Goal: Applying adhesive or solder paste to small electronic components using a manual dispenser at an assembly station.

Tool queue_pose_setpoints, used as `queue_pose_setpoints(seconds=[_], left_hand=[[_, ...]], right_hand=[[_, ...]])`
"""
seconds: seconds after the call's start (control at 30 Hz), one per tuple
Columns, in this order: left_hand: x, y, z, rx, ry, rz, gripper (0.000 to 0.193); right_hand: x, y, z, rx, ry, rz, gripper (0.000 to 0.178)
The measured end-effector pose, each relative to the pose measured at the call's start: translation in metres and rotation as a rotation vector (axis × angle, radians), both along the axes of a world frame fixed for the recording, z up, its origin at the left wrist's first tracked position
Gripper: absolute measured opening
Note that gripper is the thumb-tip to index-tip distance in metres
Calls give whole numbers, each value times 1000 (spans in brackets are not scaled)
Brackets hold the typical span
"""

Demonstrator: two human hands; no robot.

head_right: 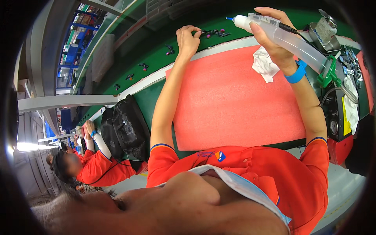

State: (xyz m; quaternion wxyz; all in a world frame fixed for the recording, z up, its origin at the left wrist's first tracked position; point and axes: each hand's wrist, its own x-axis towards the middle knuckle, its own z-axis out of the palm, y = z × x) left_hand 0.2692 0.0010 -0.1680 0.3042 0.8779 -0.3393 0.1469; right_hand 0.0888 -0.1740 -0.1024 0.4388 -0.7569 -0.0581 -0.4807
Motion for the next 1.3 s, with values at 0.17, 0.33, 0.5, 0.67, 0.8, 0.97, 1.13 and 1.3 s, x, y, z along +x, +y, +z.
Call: queue_pose_setpoints(seconds=[0.17,0.33,0.5,0.67,0.8,0.97,1.13,1.3], left_hand=[[-13,-4,0,-2,-256,65,15],[-58,-33,15,165,-65,-150,12],[-61,-52,-1,234,-107,-92,17],[-57,-50,-7,177,-166,-60,18],[-55,-48,-7,182,-139,36,14],[-48,-43,-4,159,-170,-29,16],[-45,-44,-6,113,-56,10,17],[-41,-40,9,134,-31,-85,13]], right_hand=[[-3,-3,1,-42,-6,-20,33],[-2,1,3,-13,-2,-4,34],[-2,3,5,-48,-14,-22,34],[0,4,4,-2,-5,-33,33],[-3,3,1,-15,51,-23,33],[-3,4,0,-87,45,-46,33],[-2,5,1,-101,37,-45,33],[-4,8,4,-55,106,-33,33]])
